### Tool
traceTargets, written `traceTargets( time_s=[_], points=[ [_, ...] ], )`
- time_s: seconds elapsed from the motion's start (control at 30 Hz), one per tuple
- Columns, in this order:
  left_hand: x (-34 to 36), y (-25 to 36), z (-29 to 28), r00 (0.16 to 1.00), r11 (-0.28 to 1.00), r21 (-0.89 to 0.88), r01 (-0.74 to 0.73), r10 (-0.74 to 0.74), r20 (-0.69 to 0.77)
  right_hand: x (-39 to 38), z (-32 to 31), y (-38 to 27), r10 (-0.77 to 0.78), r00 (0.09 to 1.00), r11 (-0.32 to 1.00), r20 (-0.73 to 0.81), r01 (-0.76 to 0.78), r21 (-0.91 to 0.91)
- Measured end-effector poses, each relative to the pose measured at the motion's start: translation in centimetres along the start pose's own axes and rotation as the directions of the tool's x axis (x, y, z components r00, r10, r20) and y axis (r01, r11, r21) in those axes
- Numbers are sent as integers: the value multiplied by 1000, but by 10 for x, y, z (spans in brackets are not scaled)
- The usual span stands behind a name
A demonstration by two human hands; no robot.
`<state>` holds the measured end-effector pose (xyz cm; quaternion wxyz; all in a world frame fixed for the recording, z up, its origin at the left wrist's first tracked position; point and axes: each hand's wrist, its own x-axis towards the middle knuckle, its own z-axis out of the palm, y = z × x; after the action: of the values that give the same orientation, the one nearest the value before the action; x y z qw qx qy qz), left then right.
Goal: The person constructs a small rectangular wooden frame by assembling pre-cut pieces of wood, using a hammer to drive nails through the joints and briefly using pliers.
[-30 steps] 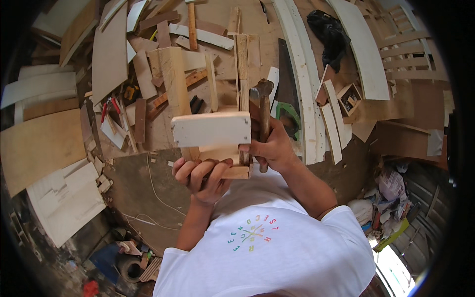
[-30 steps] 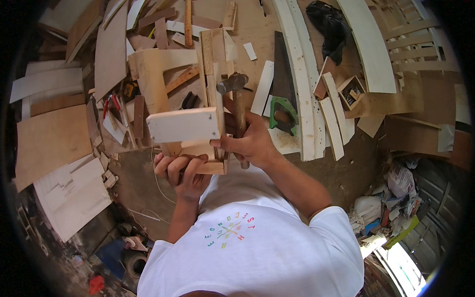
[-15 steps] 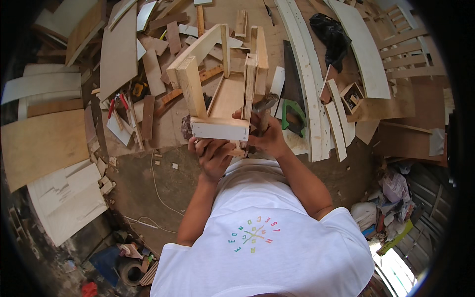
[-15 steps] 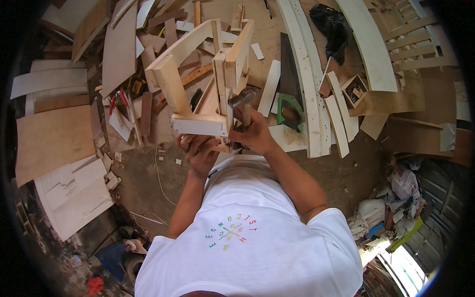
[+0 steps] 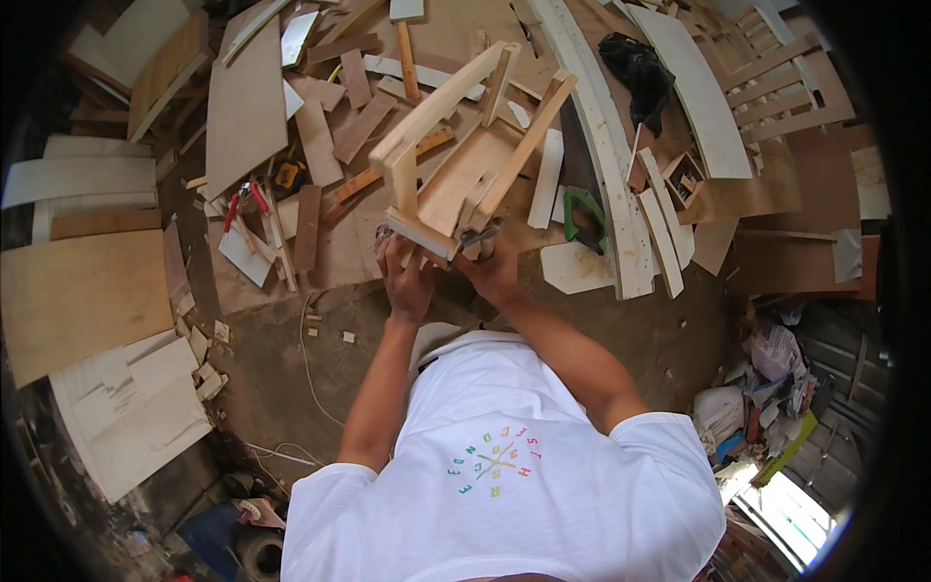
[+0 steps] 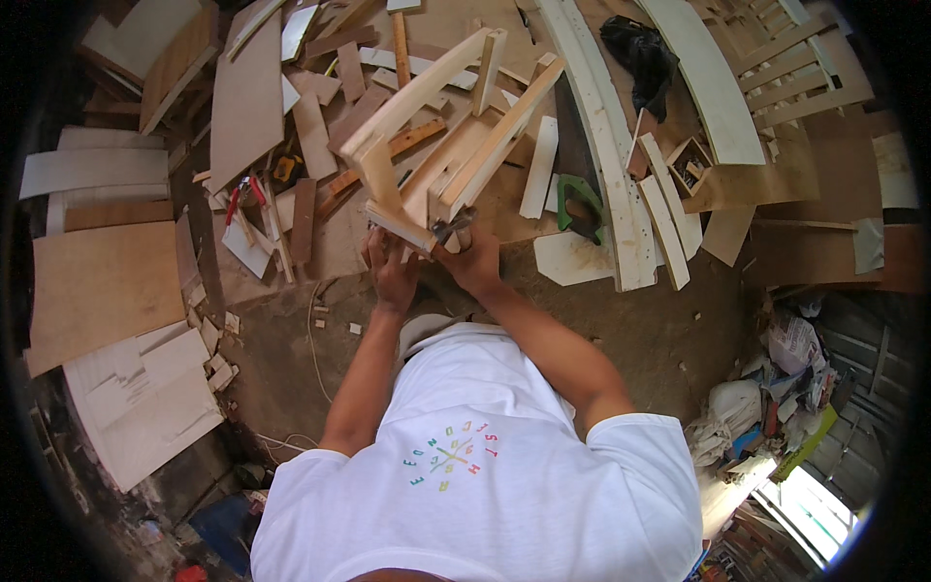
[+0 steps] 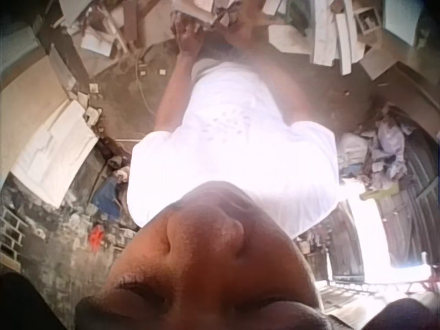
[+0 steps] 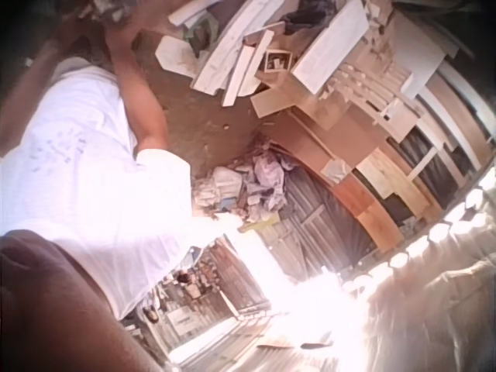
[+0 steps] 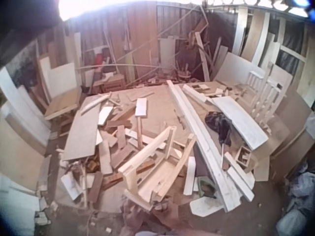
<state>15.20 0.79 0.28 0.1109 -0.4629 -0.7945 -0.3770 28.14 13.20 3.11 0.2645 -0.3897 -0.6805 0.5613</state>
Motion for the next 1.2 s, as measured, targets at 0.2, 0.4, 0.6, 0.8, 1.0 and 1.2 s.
traceTargets(
  time_s=[0.2,0.4,0.6,0.8,1.0,1.2],
  points=[
    [-35,-3,-70,974,916,-339,216,-179,138,-21,44,46,-217,973,966,-78,203,-161],
    [55,31,-88,989,877,-462,131,-84,122,-24,86,68,-44,980,979,-194,4,-204],
    [72,25,-84,979,868,-495,38,68,194,-65,49,13,-291,893,915,-342,156,-372],
    [57,34,-80,985,874,-484,41,47,168,-125,-1,-70,238,929,971,-284,-221,90],
    [34,29,-58,997,873,-487,-13,47,58,-101,-16,-164,-17,996,930,-87,-17,-367],
    [18,24,-48,993,837,-535,114,-76,92,-98,-19,-194,-97,994,852,45,106,-512]
  ],
)
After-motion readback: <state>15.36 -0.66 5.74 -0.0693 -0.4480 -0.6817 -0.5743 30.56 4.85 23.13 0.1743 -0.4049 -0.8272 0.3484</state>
